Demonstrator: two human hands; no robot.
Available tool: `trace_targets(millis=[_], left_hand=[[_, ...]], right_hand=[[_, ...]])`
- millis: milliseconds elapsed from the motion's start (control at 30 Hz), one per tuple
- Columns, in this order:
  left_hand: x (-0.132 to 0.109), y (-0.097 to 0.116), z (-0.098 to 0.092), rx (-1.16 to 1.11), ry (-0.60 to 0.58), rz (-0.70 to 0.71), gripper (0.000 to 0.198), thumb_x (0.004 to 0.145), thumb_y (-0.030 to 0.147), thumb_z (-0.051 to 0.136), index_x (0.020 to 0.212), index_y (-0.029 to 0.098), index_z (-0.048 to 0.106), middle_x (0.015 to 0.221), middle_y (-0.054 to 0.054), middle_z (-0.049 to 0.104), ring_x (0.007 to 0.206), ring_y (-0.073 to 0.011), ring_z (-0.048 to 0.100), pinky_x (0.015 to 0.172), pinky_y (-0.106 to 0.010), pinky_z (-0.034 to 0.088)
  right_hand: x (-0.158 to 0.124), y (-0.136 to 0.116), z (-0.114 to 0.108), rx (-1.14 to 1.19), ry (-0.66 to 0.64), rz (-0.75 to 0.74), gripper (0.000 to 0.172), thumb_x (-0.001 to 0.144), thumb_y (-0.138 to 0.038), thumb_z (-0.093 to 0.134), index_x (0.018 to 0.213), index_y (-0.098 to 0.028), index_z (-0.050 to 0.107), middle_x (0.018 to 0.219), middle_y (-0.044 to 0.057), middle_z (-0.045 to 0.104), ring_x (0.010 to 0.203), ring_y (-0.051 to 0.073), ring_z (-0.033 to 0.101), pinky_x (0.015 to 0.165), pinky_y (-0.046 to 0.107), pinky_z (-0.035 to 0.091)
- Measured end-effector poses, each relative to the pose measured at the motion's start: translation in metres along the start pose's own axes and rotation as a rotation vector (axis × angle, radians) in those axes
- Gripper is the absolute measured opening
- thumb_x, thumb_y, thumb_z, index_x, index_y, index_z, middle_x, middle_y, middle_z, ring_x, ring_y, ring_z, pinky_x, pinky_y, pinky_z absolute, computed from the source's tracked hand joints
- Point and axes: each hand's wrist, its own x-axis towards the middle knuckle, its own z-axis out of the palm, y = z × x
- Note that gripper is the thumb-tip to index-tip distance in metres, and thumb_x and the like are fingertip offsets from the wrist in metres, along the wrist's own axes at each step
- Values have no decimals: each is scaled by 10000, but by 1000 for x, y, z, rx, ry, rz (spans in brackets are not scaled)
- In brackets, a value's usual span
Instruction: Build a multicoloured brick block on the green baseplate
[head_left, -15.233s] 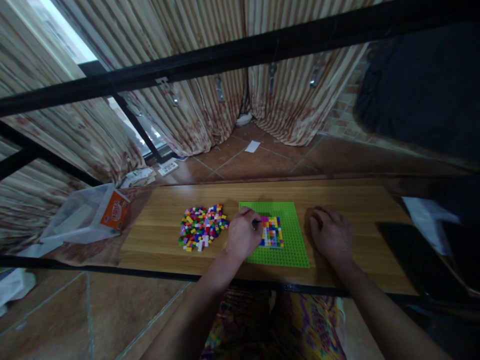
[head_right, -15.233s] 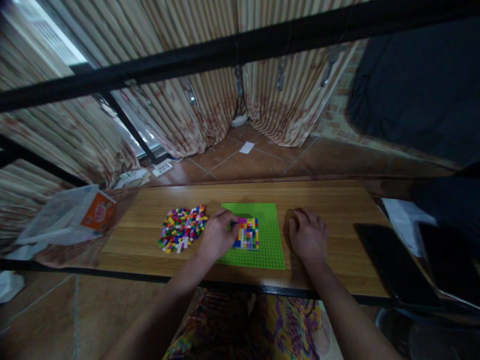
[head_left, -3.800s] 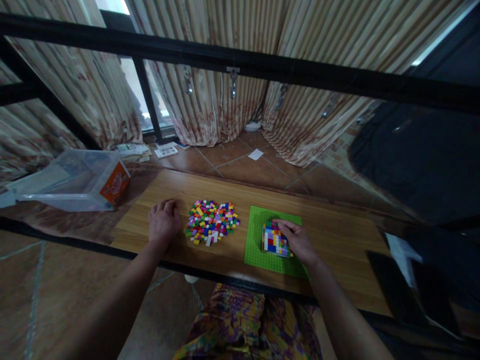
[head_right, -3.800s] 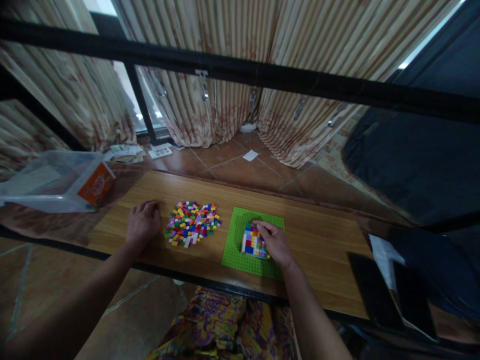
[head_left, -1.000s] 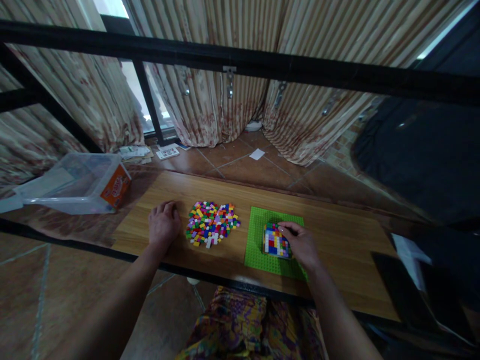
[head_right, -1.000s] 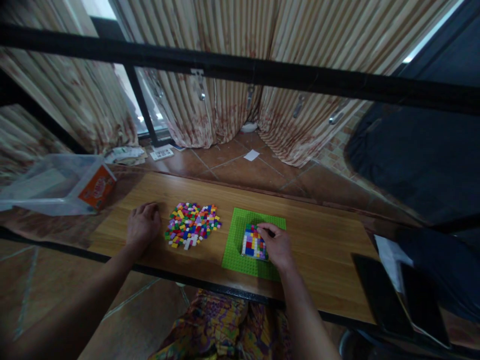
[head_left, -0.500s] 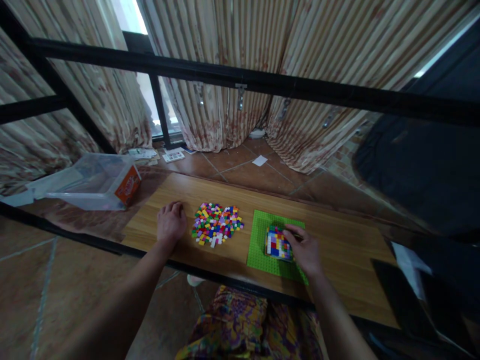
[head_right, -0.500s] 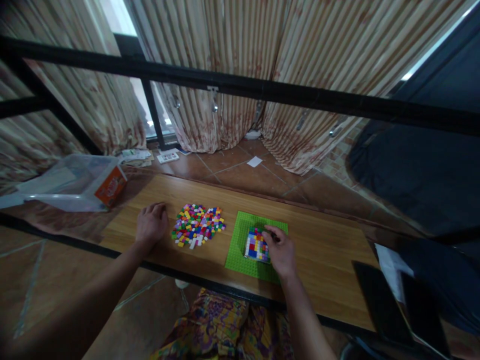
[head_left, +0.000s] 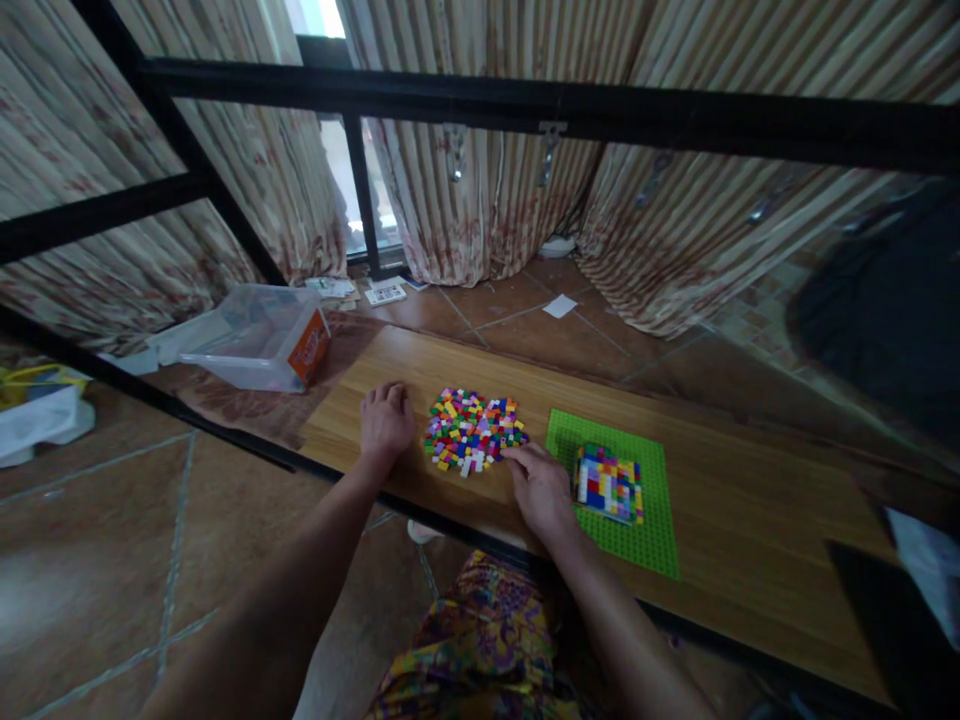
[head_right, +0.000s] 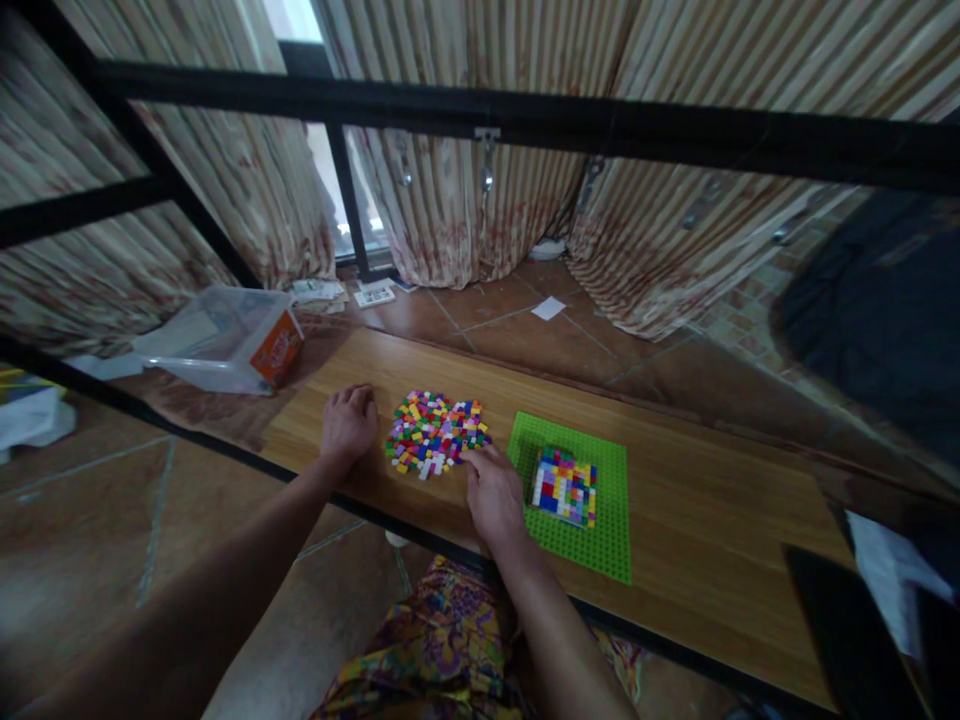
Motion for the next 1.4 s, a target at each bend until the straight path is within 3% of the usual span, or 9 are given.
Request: trace_targets(millis=[167,400,567,800,967,1067,1233,1400], left_hand=[[0,1,-1,-20,0,-14,322,892,230,441,1137,166,640,1232,-121,637,1138,-302,542,1004,-452,399],[-1,2,-2,-28,-2,-12,332,890,233,440,1146,175,643,1242,-124,633,1147,-308,536,997,-469,395],[0,1,-1,-14,-2,-8,333,886,235,447,1146,165,643,1247,-126,632,1135,-311,540,994,-464,397],[0,-1,-2,-1,9,16,355,892,246,431,1160,140,638,1241,-135,638,1127,-315,541,989,-455,406],[1,-1,-2,9,6,18,353,892,257,430,1152,146,642,1223,-140,643,1118,-319,550,978,-459,410],[2,-1,-2,19,17,27,360,894,276,425,1150,149,644,1221,-134,644,1115,-323,555,975,-458,413],[3,-1,-1,6,27,34,357,895,282,413,1141,166,644,1220,-132,642,1109,-316,560,987,-464,408],[4,-1,-1,6,17,26,354,881,277,424,1132,158,643,1218,-143,640,1118,-321,556,998,-476,402]], right_hand=[[11,8,5,-100,-76,-50,338,887,-103,457,945,-259,750,936,53,683,904,195,620,840,317,481],[5,11,0,-195,-107,-83,251,875,-117,497,904,-253,706,911,52,661,924,211,590,841,323,454],[-1,7,-3,-231,-128,-71,164,870,-153,528,821,-238,660,891,55,638,916,220,581,830,330,448],[-2,-3,-2,-181,-156,-27,191,888,-150,507,841,-212,681,932,82,651,932,230,598,842,338,459],[-11,-14,-22,4,-54,4,200,906,-195,483,865,-224,677,880,47,675,850,188,632,788,301,473],[-21,-12,-41,149,39,95,192,904,-279,507,917,-228,692,896,43,711,819,182,656,758,294,494],[-38,16,-74,284,215,309,263,865,-435,575,951,-226,708,955,60,741,859,210,681,804,336,526],[-40,51,-96,272,334,434,312,829,-470,589,939,-204,710,924,77,744,815,220,677,760,352,530]])
